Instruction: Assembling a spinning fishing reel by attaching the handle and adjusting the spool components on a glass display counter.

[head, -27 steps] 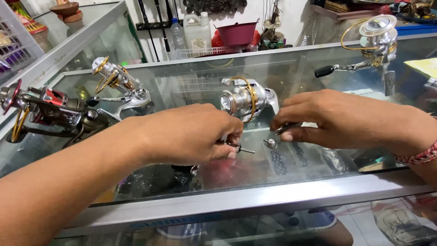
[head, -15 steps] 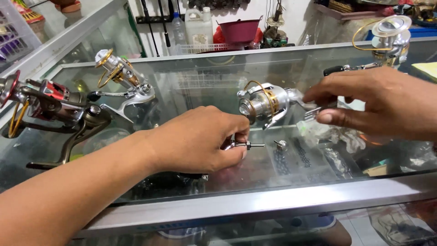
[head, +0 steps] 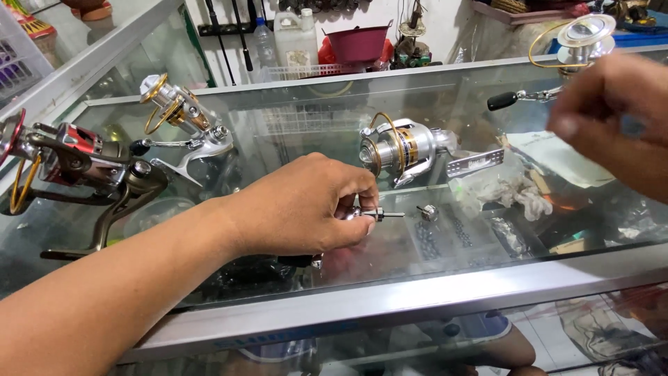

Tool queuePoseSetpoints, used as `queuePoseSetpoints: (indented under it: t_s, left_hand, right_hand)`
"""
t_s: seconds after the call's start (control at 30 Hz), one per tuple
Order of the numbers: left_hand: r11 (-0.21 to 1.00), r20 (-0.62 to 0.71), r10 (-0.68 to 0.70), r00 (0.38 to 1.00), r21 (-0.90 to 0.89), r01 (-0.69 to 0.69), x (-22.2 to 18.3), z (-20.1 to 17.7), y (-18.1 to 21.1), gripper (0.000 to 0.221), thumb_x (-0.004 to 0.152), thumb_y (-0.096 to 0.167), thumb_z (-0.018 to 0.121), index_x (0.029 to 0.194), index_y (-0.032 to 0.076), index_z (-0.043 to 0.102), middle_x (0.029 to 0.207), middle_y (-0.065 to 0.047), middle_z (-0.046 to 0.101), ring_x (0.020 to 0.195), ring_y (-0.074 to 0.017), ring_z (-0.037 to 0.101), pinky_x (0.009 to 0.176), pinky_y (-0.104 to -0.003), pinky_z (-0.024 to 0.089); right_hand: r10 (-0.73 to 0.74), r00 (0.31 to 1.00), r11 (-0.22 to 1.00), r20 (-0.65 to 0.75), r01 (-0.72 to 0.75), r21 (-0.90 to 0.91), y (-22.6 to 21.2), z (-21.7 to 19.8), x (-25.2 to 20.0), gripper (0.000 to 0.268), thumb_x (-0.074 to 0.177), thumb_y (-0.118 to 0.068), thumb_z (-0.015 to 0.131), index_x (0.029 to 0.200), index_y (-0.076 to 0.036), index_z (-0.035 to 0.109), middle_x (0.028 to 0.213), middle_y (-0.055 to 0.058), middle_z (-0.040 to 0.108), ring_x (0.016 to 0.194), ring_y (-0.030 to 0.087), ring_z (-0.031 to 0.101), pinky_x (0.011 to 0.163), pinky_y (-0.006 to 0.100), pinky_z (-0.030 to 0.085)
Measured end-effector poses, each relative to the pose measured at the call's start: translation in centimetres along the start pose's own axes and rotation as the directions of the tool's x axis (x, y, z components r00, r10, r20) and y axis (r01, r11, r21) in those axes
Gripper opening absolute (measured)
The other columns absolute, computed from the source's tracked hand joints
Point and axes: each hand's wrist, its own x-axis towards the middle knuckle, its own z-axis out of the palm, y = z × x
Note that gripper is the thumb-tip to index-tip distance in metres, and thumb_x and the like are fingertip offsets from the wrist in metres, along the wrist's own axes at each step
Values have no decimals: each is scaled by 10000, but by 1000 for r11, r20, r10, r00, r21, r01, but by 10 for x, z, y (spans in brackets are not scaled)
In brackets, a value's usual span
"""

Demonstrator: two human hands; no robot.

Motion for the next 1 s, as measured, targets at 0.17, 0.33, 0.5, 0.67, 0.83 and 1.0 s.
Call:
queuePoseSetpoints:
  t_s: [0.17,0.33,0.5,0.67,0.83,1.0]
  left_hand:
    - [997,-13,56,998,-60,-57,-1,4,2,174,854,301,679,933,155,729,646,15,635,570,-122,558,594,-303,467]
    - [994,14,78,997,-81,-77,-4,8,9,177,895,299,665,961,143,719,618,14,642,536,-122,554,560,-305,455]
    - [978,-83,206,975,-22,-209,-2,16,4,170,852,296,635,905,149,703,604,18,666,522,-140,603,571,-318,472]
    - [987,-78,160,984,-18,-161,-3,17,5,176,862,316,653,948,172,708,644,17,697,557,-152,639,590,-327,490]
    - [985,-29,103,994,-135,-106,-9,5,7,153,898,275,672,975,154,725,656,11,619,576,-113,519,597,-281,458]
    - [933,-75,115,991,-334,-133,-17,8,-5,86,947,203,684,897,138,709,657,56,506,593,-69,427,548,-263,378]
  right_hand:
    - [114,891,988,439,-56,-143,22,18,-25,470,810,-255,703,1269,-356,709,1167,-80,721,976,144,729,757,338,636]
    - [16,909,996,417,22,-85,14,30,-31,355,904,-271,605,1228,-334,738,1265,-124,706,1122,145,719,861,384,558]
    - [178,849,959,497,-37,-280,-27,25,-22,435,897,-562,578,1228,-306,695,1198,-81,669,1028,195,734,839,445,608]
    - [122,864,977,488,-19,-212,-55,19,-13,240,927,-450,616,1091,-314,727,1063,-109,730,847,181,768,726,408,594]
    - [-247,923,968,297,250,27,-95,6,4,206,963,-304,598,1109,-247,732,993,-54,716,675,170,746,566,400,554]
    - [-564,756,826,332,525,206,-121,13,38,94,1047,-153,537,1023,-95,607,948,54,586,715,272,591,598,412,443]
